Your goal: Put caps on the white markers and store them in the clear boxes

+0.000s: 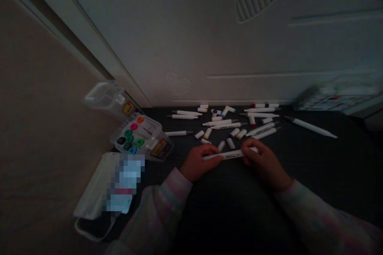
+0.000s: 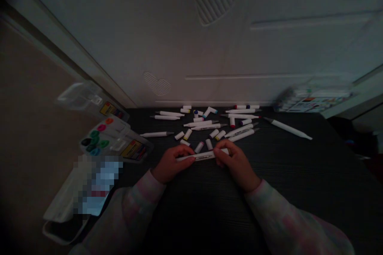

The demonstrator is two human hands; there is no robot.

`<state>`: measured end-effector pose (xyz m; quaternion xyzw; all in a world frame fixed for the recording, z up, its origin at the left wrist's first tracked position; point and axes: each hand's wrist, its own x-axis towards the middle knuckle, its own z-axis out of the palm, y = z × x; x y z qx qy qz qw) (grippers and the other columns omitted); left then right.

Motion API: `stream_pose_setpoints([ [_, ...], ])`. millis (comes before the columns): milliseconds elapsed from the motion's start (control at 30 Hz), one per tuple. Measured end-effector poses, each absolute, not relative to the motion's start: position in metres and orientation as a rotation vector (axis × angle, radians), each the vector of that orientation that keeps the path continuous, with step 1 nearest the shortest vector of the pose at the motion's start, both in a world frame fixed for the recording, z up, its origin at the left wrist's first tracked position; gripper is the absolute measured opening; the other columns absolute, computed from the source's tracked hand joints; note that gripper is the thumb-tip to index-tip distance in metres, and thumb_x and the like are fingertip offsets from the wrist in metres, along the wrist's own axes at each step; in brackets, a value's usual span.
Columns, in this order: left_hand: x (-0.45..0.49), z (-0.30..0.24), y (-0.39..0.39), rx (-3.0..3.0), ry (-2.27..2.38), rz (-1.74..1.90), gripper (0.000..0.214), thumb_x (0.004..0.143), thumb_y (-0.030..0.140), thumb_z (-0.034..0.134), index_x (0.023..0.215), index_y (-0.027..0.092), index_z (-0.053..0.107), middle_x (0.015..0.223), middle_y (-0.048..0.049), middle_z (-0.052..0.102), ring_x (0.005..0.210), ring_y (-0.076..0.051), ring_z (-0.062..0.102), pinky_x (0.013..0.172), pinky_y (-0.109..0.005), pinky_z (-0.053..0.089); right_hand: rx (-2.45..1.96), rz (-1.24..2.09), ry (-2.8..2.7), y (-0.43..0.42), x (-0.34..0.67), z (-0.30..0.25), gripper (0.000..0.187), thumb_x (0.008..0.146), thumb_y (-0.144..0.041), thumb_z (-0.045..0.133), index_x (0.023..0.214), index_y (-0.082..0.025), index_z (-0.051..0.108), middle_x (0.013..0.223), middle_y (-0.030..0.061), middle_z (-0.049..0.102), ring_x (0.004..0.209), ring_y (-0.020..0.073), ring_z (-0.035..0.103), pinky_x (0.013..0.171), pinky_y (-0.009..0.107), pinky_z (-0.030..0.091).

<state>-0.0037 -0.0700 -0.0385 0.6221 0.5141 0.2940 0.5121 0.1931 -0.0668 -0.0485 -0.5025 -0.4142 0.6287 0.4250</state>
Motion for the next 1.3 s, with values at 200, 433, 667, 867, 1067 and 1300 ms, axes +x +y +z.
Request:
stream_pose_setpoints([
  [200,-0.005,-0.036,-0.077,1.751,1.402,0.926,0.022,0.076,0.027,0.052,0.092,0.015,0.060,0.075,-0.0045,0.060,0.067,-0.015,0.055,0.061,-0.027,0.043,-1.164,1.555,-0.837,-0.062,0.190,-0.044,0.028,0.065,-0.040,0.069,0.062,-0.020,0.050,0.043,-0.0060,0.042,0.045,0.0090,0.035,0.048,0.024,0.027],
  [433,-0.029,-0.013,-0.102,2.552,1.672,1.839,0.051,0.060,0.005,0.062,0.105,0.022,0.046,0.090,-0.0036,0.050,0.081,-0.018,0.049,0.070,-0.031,0.043,-1.051,1.592,-0.680,-0.058,0.188,-0.038,0.029,0.064,-0.038,0.069,0.056,-0.019,0.048,0.042,-0.0052,0.039,0.047,0.0097,0.035,0.051,0.025,0.030],
  [667,-0.072,-0.031,-0.110,1.407,2.126,2.365,0.077,0.052,0.025,0.070,0.114,0.023,0.025,0.111,-0.0062,0.037,0.105,-0.023,0.041,0.083,-0.041,0.039,-1.011,1.632,-0.593,-0.057,0.189,-0.041,0.026,0.063,-0.035,0.071,0.059,-0.019,0.051,0.041,-0.0059,0.040,0.046,0.0087,0.035,0.052,0.025,0.030],
  [867,-0.084,-0.047,-0.105,1.040,1.905,2.100,0.088,0.049,0.019,0.073,0.120,0.025,0.020,0.137,-0.0113,0.024,0.125,-0.025,0.032,0.102,-0.049,0.027,-0.956,1.651,-0.536,-0.056,0.189,-0.042,0.028,0.060,-0.036,0.073,0.059,-0.019,0.051,0.041,-0.0058,0.040,0.045,0.0084,0.032,0.050,0.025,0.026],
  [1067,-0.069,-0.037,-0.098,0.965,1.726,2.029,0.084,0.052,0.015,0.074,0.117,0.024,0.022,0.143,-0.0121,0.022,0.129,-0.021,0.030,0.107,-0.043,0.024,-0.929,1.655,-0.514,-0.056,0.190,-0.040,0.026,0.062,-0.033,0.072,0.057,-0.019,0.050,0.040,-0.0055,0.040,0.045,0.0087,0.033,0.051,0.025,0.027],
  [1300,-0.066,-0.032,-0.096,0.800,1.723,1.919,0.077,0.051,0.017,0.077,0.111,0.025,0.030,0.135,-0.0088,0.037,0.126,-0.022,0.036,0.102,-0.044,0.034,-0.919,1.649,-0.521,-0.056,0.191,-0.041,0.026,0.061,-0.033,0.073,0.057,-0.019,0.051,0.039,-0.0060,0.040,0.044,0.0080,0.033,0.050,0.024,0.026],
])
